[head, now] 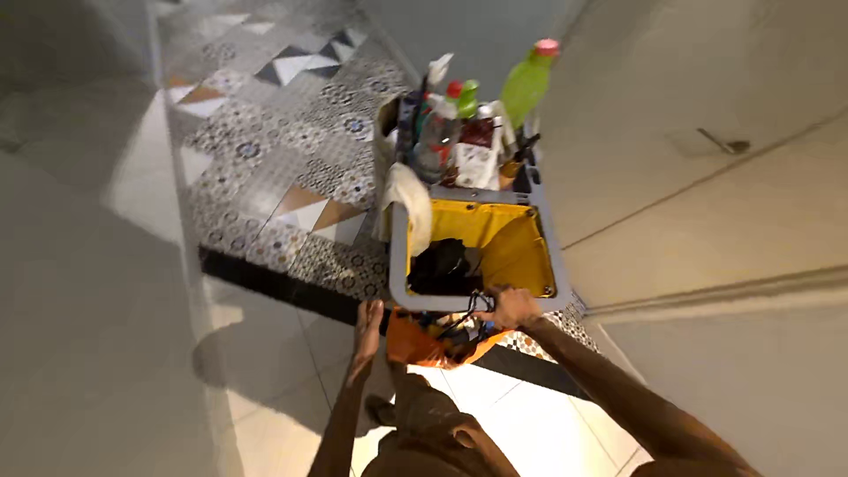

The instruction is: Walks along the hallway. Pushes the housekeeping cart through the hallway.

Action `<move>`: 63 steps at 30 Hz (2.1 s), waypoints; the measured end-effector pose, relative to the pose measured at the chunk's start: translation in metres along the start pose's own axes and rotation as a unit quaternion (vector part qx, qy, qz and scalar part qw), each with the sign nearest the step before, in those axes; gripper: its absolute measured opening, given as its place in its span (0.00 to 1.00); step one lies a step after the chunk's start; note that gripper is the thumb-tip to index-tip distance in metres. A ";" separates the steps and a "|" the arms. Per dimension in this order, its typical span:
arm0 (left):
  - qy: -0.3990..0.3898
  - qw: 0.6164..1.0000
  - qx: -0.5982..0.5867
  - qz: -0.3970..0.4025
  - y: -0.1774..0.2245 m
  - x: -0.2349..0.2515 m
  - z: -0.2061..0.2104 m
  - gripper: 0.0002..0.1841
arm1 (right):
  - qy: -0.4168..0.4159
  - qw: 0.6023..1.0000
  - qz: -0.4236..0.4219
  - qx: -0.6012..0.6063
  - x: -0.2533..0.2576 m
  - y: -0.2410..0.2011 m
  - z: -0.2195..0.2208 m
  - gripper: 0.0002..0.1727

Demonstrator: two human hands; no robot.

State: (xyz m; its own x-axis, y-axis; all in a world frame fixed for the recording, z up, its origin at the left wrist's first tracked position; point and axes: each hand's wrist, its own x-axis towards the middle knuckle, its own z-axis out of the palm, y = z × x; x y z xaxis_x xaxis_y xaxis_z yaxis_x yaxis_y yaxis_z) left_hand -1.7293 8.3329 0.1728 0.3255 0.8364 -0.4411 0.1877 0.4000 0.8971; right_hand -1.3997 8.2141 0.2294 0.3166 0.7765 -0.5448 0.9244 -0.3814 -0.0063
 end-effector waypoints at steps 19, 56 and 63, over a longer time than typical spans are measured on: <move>0.038 0.960 0.237 0.147 0.081 0.150 0.012 0.36 | 0.038 0.988 0.066 0.136 0.016 -0.099 0.021 0.49; -0.220 0.860 0.375 0.268 0.259 0.480 0.188 0.36 | 0.331 0.929 0.150 0.067 0.159 0.024 -0.037 0.41; -0.230 0.866 0.349 0.274 0.271 0.502 0.231 0.34 | 0.364 0.920 0.141 0.037 0.180 0.066 -0.047 0.39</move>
State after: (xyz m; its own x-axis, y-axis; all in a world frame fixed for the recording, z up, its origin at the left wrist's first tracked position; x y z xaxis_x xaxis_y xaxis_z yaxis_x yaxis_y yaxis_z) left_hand -1.3007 8.7739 0.1883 0.8481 0.5262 -0.0616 0.3493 -0.4680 0.8118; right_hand -1.2719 8.3526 0.1706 0.6247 0.7618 0.1718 0.7755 -0.6309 -0.0224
